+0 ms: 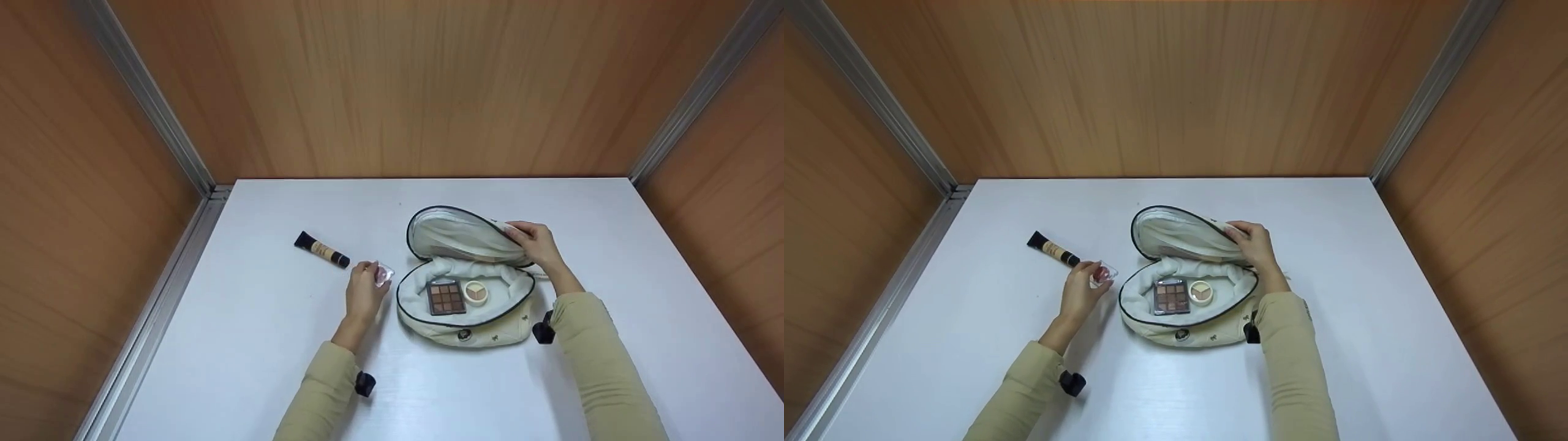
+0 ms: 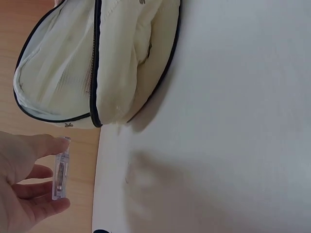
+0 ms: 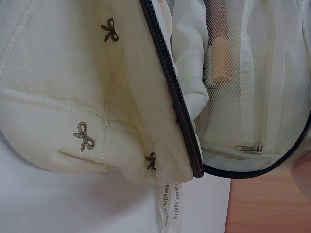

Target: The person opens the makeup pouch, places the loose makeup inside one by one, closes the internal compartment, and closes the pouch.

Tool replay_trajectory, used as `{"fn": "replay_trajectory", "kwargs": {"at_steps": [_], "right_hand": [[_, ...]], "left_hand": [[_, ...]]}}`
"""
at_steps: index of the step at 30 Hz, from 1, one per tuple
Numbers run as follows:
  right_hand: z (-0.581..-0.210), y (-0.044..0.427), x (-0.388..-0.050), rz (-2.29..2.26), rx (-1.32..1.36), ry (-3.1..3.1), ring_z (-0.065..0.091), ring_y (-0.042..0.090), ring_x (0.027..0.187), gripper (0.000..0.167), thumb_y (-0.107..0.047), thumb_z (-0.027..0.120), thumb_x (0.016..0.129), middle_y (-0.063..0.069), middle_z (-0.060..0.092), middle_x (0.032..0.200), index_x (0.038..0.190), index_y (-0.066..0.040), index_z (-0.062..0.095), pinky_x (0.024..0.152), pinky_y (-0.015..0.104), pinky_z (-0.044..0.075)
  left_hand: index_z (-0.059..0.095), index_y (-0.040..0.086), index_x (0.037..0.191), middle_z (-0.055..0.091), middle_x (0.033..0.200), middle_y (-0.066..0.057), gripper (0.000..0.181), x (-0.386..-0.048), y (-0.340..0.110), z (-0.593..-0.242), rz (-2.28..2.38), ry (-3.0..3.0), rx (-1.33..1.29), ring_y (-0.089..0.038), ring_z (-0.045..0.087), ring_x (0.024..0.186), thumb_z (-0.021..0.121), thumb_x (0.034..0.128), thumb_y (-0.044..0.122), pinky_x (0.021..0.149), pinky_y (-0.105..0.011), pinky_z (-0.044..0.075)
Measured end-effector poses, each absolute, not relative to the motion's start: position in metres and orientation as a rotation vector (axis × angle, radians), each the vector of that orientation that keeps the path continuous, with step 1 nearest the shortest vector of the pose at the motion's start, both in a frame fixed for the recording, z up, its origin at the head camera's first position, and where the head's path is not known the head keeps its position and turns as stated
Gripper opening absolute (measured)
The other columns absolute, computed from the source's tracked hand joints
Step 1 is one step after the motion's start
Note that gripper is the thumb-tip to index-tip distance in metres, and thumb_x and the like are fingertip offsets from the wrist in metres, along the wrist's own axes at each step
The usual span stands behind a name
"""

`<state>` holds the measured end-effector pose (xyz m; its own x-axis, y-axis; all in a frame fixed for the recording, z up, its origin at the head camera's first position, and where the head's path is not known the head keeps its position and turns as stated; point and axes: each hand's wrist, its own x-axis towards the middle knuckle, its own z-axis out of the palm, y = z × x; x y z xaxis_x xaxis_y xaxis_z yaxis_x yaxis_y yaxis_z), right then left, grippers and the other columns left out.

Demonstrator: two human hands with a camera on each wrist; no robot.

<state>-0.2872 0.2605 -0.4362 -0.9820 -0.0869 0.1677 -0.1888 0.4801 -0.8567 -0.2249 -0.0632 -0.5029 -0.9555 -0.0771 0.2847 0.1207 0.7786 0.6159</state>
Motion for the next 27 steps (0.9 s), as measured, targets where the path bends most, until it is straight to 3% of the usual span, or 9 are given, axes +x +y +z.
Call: {"fn": "replay_trajectory", "kwargs": {"at_steps": [4,10,13,19,27], "right_hand": [[-0.447,0.266,-0.294,1.51,0.263,-2.63,0.055,0.008,0.091,0.036,-0.021,0.054,0.088,0.022,0.059,0.107,0.11,0.008,0.058,0.081,0.021,0.042],[-0.429,0.256,-0.281,1.548,0.257,-2.627,0.055,0.025,0.095,0.031,-0.011,0.052,0.089,0.026,0.057,0.107,0.109,0.011,0.056,0.081,0.026,0.042],[-0.432,0.257,-0.283,1.537,0.25,-2.622,0.055,0.023,0.095,0.031,-0.014,0.053,0.089,0.025,0.058,0.106,0.109,0.01,0.058,0.082,0.026,0.042],[-0.45,0.266,-0.294,1.508,0.257,-2.626,0.055,0.028,0.098,0.036,-0.023,0.054,0.088,0.022,0.058,0.107,0.11,0.005,0.059,0.087,0.037,0.041],[-0.449,0.266,-0.293,1.493,0.25,-2.633,0.054,0.029,0.099,0.037,-0.024,0.054,0.088,0.022,0.058,0.108,0.111,0.005,0.058,0.087,0.038,0.041]], "left_hand": [[0.061,-0.007,0.104,0.057,0.1,-0.018,0.04,-0.222,-0.053,-0.503,-0.98,-2.624,-0.092,-0.031,0.054,0.094,0.073,0.0696,0.01,0.082,-0.037,0.044],[0.061,-0.007,0.104,0.057,0.099,-0.017,0.04,-0.22,-0.038,-0.501,-1.004,-2.609,-0.153,-0.03,0.054,0.094,0.073,0.0699,0.011,0.082,-0.037,0.044],[0.061,-0.007,0.105,0.057,0.1,-0.017,0.04,-0.221,-0.029,-0.501,-1.014,-2.62,-0.171,-0.03,0.054,0.094,0.073,0.0708,0.011,0.083,-0.036,0.043],[0.062,-0.006,0.103,0.057,0.099,-0.015,0.038,-0.22,-0.013,-0.501,-1.024,-2.627,-0.201,-0.027,0.055,0.093,0.073,0.0706,0.011,0.081,-0.035,0.044],[0.061,-0.004,0.105,0.057,0.101,-0.013,0.039,-0.219,0.007,-0.502,-1.042,-2.68,-0.236,-0.025,0.054,0.094,0.072,0.0714,0.012,0.082,-0.034,0.044]]}}
